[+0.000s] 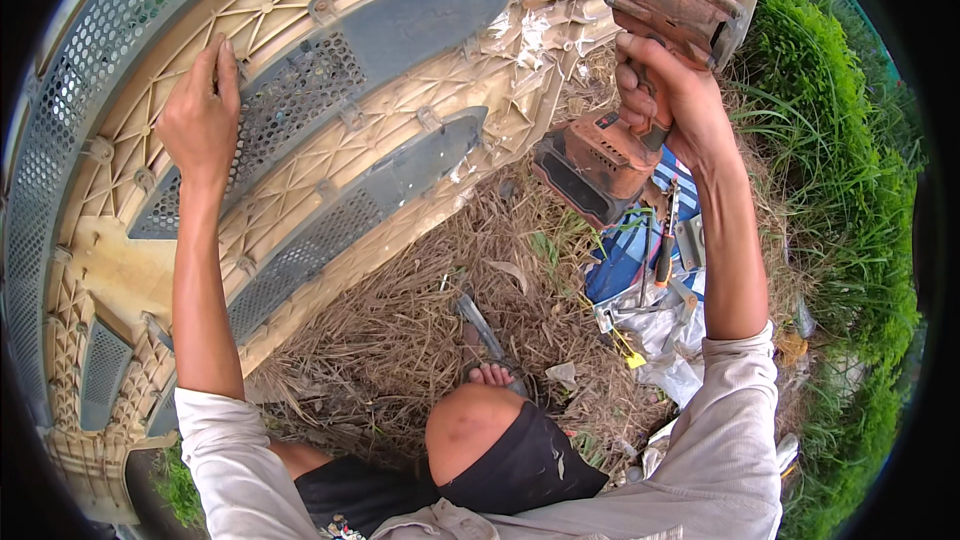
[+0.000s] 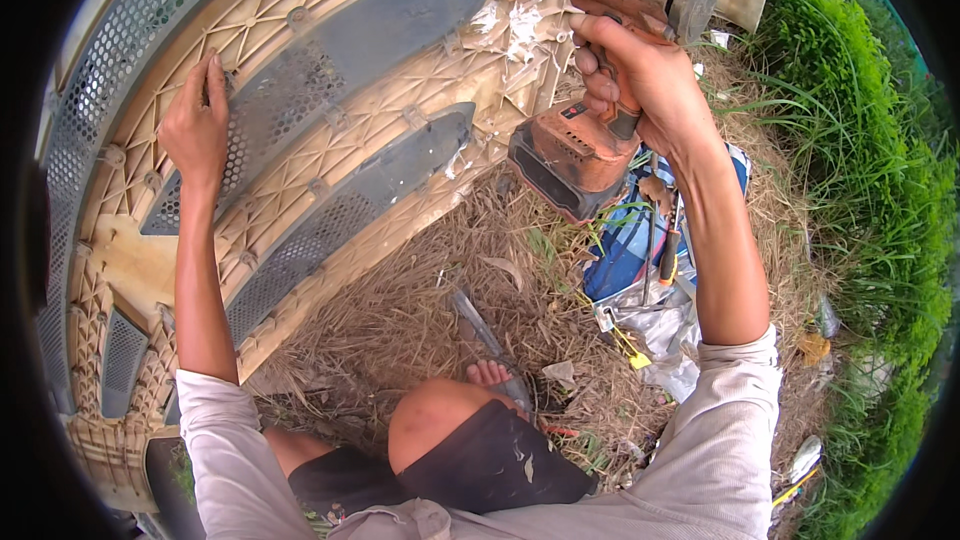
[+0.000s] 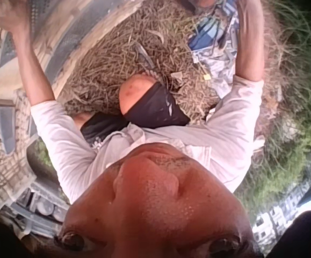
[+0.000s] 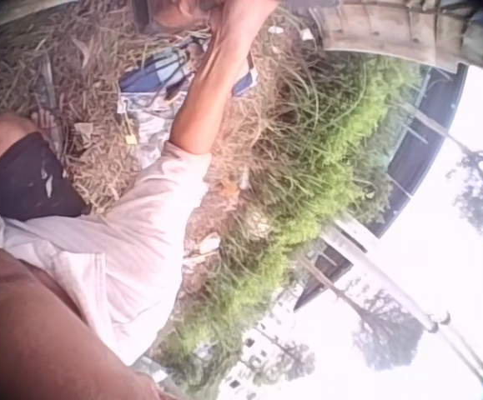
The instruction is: The person uses a power drill to unscrew and remove plastic panels from a large vehicle bumper while sitting on the ground.
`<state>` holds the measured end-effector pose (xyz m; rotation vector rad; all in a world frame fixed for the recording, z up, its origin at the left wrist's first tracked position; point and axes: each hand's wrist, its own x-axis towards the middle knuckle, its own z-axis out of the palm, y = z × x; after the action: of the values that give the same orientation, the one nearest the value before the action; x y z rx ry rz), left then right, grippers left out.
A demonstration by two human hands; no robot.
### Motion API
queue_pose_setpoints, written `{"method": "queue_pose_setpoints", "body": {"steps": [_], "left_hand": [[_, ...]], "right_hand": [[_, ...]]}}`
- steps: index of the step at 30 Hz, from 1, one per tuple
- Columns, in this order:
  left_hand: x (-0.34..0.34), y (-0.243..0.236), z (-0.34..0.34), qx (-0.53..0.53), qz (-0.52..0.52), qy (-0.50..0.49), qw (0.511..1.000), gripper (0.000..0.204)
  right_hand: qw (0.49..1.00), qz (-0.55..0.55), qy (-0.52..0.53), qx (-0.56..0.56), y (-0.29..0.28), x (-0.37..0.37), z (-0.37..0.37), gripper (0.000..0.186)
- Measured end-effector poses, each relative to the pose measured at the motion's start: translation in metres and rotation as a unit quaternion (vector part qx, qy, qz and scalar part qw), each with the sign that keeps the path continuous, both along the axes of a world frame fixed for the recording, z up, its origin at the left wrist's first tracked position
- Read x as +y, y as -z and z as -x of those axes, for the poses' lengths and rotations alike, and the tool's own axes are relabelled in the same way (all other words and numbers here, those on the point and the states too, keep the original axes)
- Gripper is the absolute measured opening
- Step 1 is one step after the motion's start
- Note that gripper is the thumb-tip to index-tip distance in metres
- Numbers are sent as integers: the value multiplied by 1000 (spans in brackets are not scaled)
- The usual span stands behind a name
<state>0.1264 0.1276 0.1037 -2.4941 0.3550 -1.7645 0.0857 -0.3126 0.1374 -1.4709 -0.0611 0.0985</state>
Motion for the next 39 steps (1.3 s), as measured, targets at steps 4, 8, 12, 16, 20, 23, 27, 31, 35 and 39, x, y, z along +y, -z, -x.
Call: {"method": "queue_pose_setpoints", "body": {"steps": [4,8,12,16,20,23,27,31,35,39], "left_hand": [[-36,-6,-16,-5,22,73,997,14],[-137,-32,-41,122,-9,124,985,19],[-192,-59,-81,296,9,122,947,24],[-200,-57,-104,322,-20,167,932,25],[-198,-58,-107,300,-39,236,923,22],[-205,-55,-96,285,-33,192,939,20],[-198,-52,-94,126,-17,252,959,19],[-155,-51,-68,99,54,180,977,24],[-143,-11,2,286,535,353,712,35],[-127,-3,31,379,729,399,408,37]], "right_hand": [[1000,-1,12,-8,5,-8,3,20],[998,31,-7,-50,6,-7,7,20],[999,-7,-18,-34,3,-8,9,21],[995,49,7,-83,15,-8,9,20],[991,71,19,-111,23,-6,13,20],[994,21,34,-104,32,-5,20,21],[994,-60,35,-85,38,3,47,25],[991,-101,29,-79,42,18,74,15],[997,-25,-22,-63,40,35,84,20],[997,-9,-26,-73,33,80,77,17]]}}
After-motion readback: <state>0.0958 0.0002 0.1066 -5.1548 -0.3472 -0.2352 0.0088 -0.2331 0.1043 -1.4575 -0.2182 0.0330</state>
